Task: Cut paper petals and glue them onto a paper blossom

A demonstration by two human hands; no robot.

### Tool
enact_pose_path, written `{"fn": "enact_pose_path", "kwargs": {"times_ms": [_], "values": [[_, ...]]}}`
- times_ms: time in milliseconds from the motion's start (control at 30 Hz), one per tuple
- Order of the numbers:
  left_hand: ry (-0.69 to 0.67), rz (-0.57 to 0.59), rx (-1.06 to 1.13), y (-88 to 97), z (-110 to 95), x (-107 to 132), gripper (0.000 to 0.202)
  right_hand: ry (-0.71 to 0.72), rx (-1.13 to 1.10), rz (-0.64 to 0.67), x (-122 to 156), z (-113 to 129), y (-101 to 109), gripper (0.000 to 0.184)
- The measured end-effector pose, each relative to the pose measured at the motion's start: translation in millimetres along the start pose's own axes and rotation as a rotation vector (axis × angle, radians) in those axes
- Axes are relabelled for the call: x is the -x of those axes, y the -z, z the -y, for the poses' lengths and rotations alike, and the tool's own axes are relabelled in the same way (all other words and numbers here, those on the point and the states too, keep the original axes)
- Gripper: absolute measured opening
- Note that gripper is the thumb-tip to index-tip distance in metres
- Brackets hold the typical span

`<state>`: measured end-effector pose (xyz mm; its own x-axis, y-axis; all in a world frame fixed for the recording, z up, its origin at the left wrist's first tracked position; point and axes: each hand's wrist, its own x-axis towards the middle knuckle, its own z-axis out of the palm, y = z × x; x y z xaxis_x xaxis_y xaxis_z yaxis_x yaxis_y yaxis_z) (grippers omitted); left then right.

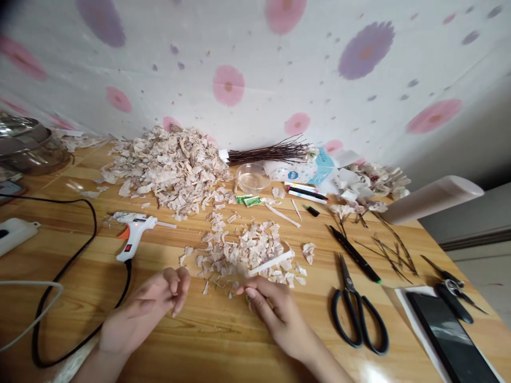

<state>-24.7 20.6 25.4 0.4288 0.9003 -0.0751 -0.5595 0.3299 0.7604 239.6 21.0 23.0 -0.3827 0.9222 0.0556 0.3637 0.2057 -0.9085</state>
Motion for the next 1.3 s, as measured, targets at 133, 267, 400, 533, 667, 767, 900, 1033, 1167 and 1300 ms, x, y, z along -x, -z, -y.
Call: {"fn": "enact_pose_path", "kwargs": {"times_ms": [133, 267, 400, 533, 667, 767, 900, 1033, 1167, 1300], "values": [[-0.011, -0.020, 0.002, -1.2, -1.0, 0.9, 0.021, 0.017, -0.037, -0.012, -0.5, 0.2, -2.8, 0.027], [-0.007, -0.038, 0.045, 0.2, 0.4, 0.9, 0.020, 0.046, 0.018, -0.011, -5.2, 13.8, -2.6, 0.024], [0.019, 0.010, 0.082, 1.0, 1.9, 0.5, 0.019, 0.079, 0.251, 0.106, -31.0, 27.8, 1.4, 0.018], [0.001, 0.007, 0.139, -1.4, 2.2, -0.9, 0.019, 0.187, 0.421, 0.161, -100.0, 29.5, -2.6, 0.013], [-0.011, 0.002, 0.152, -3.8, 3.2, -3.0, 0.018, 0.330, 0.737, 0.216, -188.6, 29.0, -29.4, 0.015], [-0.031, 0.012, 0.157, -3.9, 5.9, -4.3, 0.019, 0.389, 0.812, 0.275, -232.9, 26.1, -53.7, 0.026], [-0.049, 0.041, 0.164, -1.8, 11.3, -4.5, 0.020, 0.417, 0.885, 0.316, -249.2, 17.0, -62.4, 0.016], [-0.052, 0.076, 0.174, -0.8, 14.1, -4.0, 0.020, 0.337, 0.938, 0.212, -245.4, 9.2, -42.7, 0.018], [-0.042, 0.075, 0.180, -3.0, 13.4, -4.3, 0.023, 0.239, 0.964, 0.103, -244.1, 7.0, -25.1, 0.028], [-0.031, 0.076, 0.190, -3.6, 14.2, -4.5, 0.026, 0.268, 0.930, 0.134, -244.6, 8.2, -31.1, 0.031]]}}
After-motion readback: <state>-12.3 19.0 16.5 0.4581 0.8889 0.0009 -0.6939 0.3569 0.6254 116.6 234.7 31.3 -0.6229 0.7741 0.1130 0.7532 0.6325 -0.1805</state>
